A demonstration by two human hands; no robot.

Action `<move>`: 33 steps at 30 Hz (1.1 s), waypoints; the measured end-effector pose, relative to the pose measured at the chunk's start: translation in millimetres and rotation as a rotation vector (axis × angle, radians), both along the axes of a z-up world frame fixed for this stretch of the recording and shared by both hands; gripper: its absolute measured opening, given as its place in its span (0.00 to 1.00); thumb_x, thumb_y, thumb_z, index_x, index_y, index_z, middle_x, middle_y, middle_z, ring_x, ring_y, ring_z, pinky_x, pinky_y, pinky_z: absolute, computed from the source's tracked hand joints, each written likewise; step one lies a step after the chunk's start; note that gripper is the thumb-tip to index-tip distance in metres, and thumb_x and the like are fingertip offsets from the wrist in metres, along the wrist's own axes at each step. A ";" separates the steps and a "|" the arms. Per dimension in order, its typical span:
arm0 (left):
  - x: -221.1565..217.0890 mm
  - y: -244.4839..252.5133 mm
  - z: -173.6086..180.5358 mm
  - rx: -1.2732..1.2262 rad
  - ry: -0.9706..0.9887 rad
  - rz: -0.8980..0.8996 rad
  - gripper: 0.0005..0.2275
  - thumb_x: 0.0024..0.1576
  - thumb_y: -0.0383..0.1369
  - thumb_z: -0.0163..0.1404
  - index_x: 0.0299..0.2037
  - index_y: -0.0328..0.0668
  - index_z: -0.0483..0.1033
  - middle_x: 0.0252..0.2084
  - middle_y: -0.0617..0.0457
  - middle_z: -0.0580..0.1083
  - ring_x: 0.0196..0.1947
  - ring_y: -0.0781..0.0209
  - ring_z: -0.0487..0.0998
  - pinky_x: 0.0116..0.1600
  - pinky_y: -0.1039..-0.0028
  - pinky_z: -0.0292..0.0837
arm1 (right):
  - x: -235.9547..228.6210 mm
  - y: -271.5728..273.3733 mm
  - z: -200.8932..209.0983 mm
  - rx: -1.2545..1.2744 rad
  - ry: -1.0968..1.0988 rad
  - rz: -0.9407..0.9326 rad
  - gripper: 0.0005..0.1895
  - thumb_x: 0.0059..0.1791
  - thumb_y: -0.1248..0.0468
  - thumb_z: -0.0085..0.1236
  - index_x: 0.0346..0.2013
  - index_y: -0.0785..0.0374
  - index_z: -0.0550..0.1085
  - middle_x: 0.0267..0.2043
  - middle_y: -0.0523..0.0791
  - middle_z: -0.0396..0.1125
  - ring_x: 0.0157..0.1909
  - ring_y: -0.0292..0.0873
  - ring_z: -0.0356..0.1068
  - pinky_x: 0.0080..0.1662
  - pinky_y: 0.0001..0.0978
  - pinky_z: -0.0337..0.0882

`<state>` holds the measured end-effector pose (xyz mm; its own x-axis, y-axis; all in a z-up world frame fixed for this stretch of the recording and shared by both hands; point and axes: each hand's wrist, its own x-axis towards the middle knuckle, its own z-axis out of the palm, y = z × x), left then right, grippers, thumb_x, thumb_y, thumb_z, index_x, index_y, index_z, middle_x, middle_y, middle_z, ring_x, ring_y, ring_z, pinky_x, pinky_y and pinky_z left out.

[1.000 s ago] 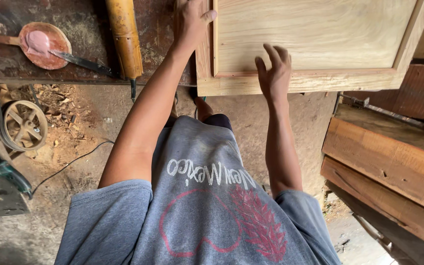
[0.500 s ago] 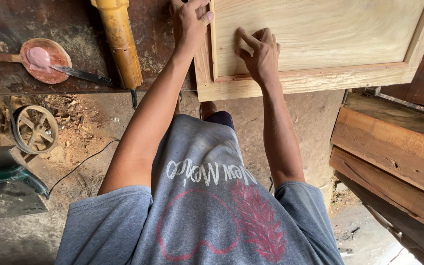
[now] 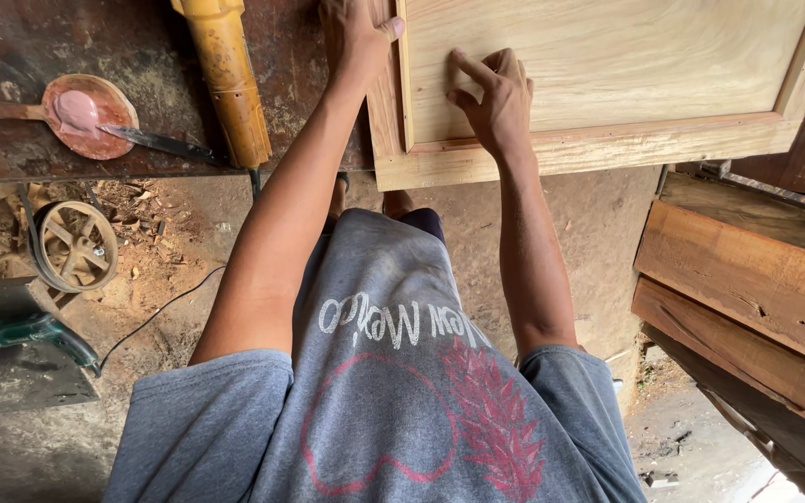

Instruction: The person mixes a pinkish paste in a small container using a putty knife, then applies the filler to a narrow wooden strip. They fit the strip into a groove on a wooden cabinet door and tap it into place with a hammer.

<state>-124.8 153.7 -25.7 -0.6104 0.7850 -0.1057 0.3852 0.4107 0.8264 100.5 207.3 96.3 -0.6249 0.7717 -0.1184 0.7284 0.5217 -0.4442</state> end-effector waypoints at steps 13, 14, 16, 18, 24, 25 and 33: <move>-1.2 -16.5 -14.4 -0.156 -0.287 -0.142 0.28 0.67 0.40 0.56 0.69 0.35 0.56 0.71 0.31 0.57 0.72 0.36 0.54 0.72 0.46 0.52 | 14.0 9.2 -3.1 -0.212 0.205 0.010 0.29 0.53 0.58 0.70 0.67 0.51 0.72 0.48 0.39 0.66 0.52 0.39 0.64 0.57 0.34 0.67; 1.9 -26.9 -11.4 -0.031 -0.173 -0.140 0.37 0.62 0.40 0.63 0.75 0.38 0.51 0.77 0.33 0.52 0.78 0.37 0.46 0.77 0.44 0.47 | 16.0 8.3 -2.7 -0.212 0.209 0.007 0.29 0.52 0.58 0.70 0.67 0.52 0.72 0.48 0.39 0.66 0.52 0.40 0.65 0.57 0.35 0.67; 10.5 -46.8 -5.8 -0.026 -0.140 -0.074 0.44 0.58 0.40 0.65 0.76 0.41 0.42 0.78 0.30 0.45 0.78 0.36 0.43 0.76 0.44 0.47 | 19.4 6.4 -2.6 -0.213 0.218 0.000 0.29 0.51 0.58 0.70 0.67 0.53 0.73 0.47 0.39 0.67 0.51 0.40 0.65 0.58 0.36 0.67; 18.4 -59.8 -1.1 -0.051 -0.137 -0.049 0.49 0.56 0.40 0.66 0.78 0.46 0.37 0.79 0.32 0.42 0.79 0.36 0.41 0.77 0.45 0.47 | 19.5 5.0 -2.4 -0.161 0.197 0.009 0.30 0.50 0.59 0.72 0.66 0.54 0.73 0.46 0.40 0.67 0.51 0.41 0.65 0.58 0.39 0.65; 25.8 -57.6 -4.8 -0.048 -0.147 -0.050 0.55 0.55 0.39 0.71 0.78 0.45 0.31 0.79 0.30 0.35 0.79 0.33 0.37 0.79 0.45 0.41 | 12.7 6.6 -0.1 -0.115 0.182 0.025 0.31 0.49 0.59 0.74 0.66 0.53 0.73 0.46 0.40 0.66 0.50 0.42 0.65 0.56 0.40 0.63; 26.1 -55.9 -7.6 -0.024 -0.125 -0.053 0.55 0.55 0.38 0.71 0.78 0.44 0.30 0.79 0.30 0.36 0.79 0.32 0.37 0.80 0.46 0.41 | 13.2 6.4 -0.8 -0.114 0.183 0.026 0.31 0.49 0.58 0.74 0.66 0.53 0.73 0.46 0.40 0.66 0.50 0.42 0.65 0.55 0.39 0.63; 29.9 -59.4 -5.3 -0.052 -0.021 -0.081 0.54 0.57 0.36 0.68 0.77 0.40 0.28 0.76 0.22 0.36 0.78 0.30 0.44 0.79 0.50 0.50 | 12.9 5.3 -15.6 -0.073 0.090 -0.003 0.32 0.48 0.56 0.75 0.65 0.50 0.74 0.42 0.41 0.63 0.47 0.42 0.63 0.52 0.40 0.60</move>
